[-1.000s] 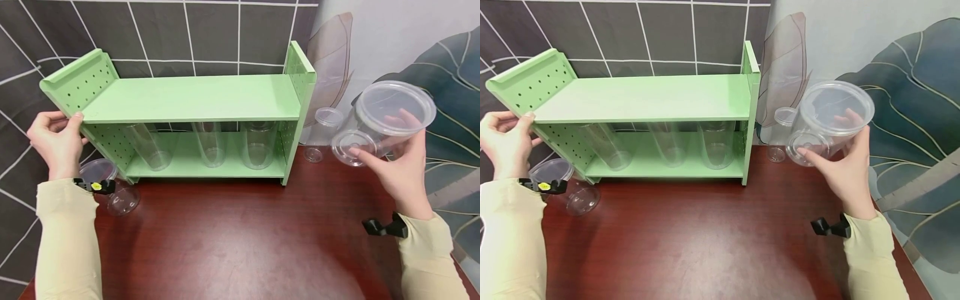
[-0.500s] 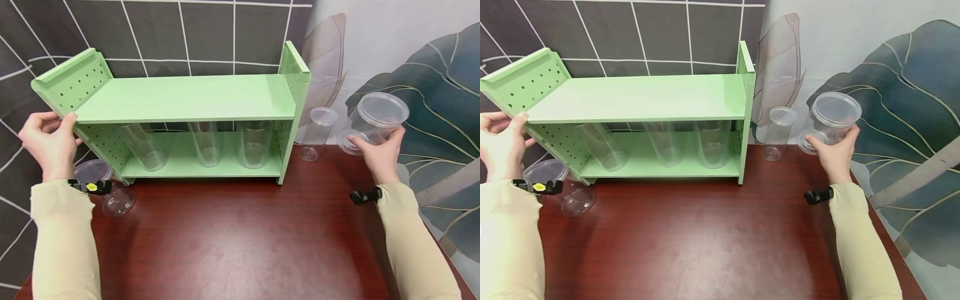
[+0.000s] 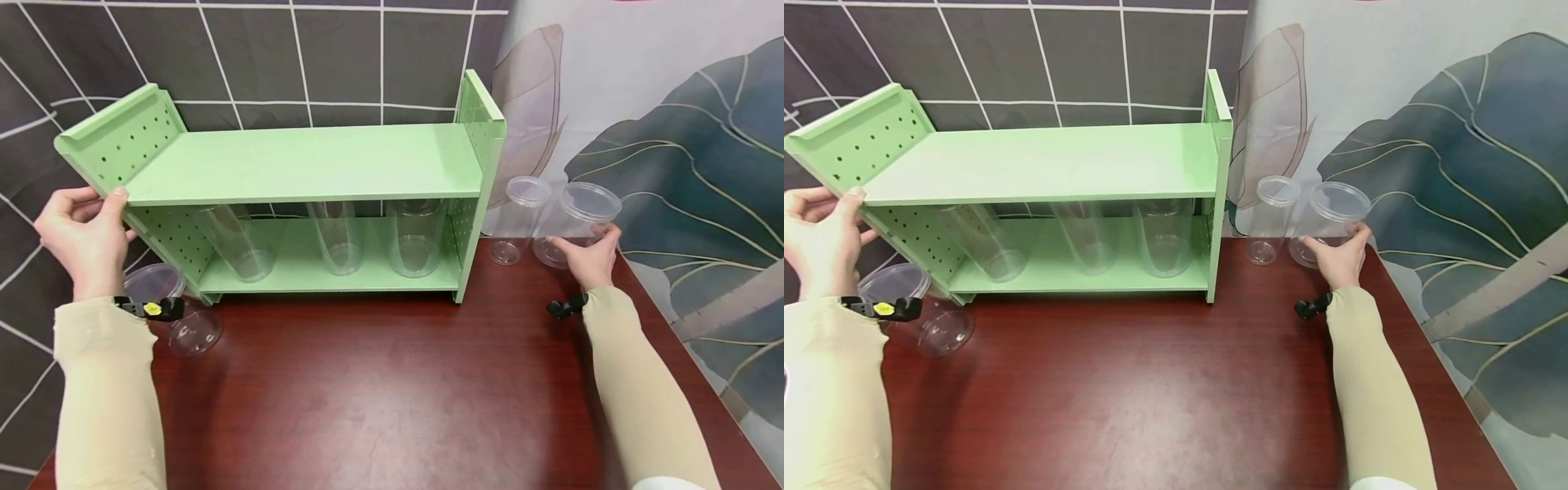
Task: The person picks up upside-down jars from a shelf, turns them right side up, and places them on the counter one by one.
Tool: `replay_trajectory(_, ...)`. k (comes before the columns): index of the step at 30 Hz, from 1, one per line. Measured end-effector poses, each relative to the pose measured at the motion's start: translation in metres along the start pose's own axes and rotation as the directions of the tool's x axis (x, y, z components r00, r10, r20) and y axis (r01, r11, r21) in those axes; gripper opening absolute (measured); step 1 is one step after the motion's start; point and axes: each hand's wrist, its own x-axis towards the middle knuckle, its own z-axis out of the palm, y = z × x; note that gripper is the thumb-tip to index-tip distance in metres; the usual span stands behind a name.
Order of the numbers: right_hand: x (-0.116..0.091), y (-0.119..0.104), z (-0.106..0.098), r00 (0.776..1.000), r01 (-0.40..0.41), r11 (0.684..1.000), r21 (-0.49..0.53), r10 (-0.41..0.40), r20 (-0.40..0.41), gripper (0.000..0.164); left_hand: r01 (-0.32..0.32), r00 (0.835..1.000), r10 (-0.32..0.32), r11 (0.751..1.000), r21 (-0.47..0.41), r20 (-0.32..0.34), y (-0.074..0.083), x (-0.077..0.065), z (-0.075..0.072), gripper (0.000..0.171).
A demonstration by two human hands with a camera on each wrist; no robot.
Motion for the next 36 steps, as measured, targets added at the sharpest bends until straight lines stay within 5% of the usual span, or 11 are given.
replay_trajectory(9,0.007,0.008,0.002,0.998,0.001,0.999,-0.044,0.002,0.067,0.113,0.012,1.000,-0.012,1.000,-0.024,0.010,-0.001,0.004,-0.001,0.017)
replay_trajectory(22,-0.005,0.009,-0.009,0.998,0.033,0.999,-0.037,-0.031,0.051,0.123,0.019,1.000,-0.019,0.999,-0.032,0.007,-0.001,0.001,0.000,0.016)
replay_trajectory(30,-0.025,-0.021,-0.029,0.990,0.131,0.989,-0.072,-0.134,-0.032,0.116,0.011,1.000,-0.011,0.999,-0.035,0.008,-0.001,0.000,0.001,0.016)
replay_trajectory(36,-0.050,-0.061,-0.039,0.949,0.294,0.956,0.010,-0.291,-0.124,0.107,0.004,1.000,-0.004,0.998,-0.059,0.008,-0.006,0.009,-0.002,0.017)
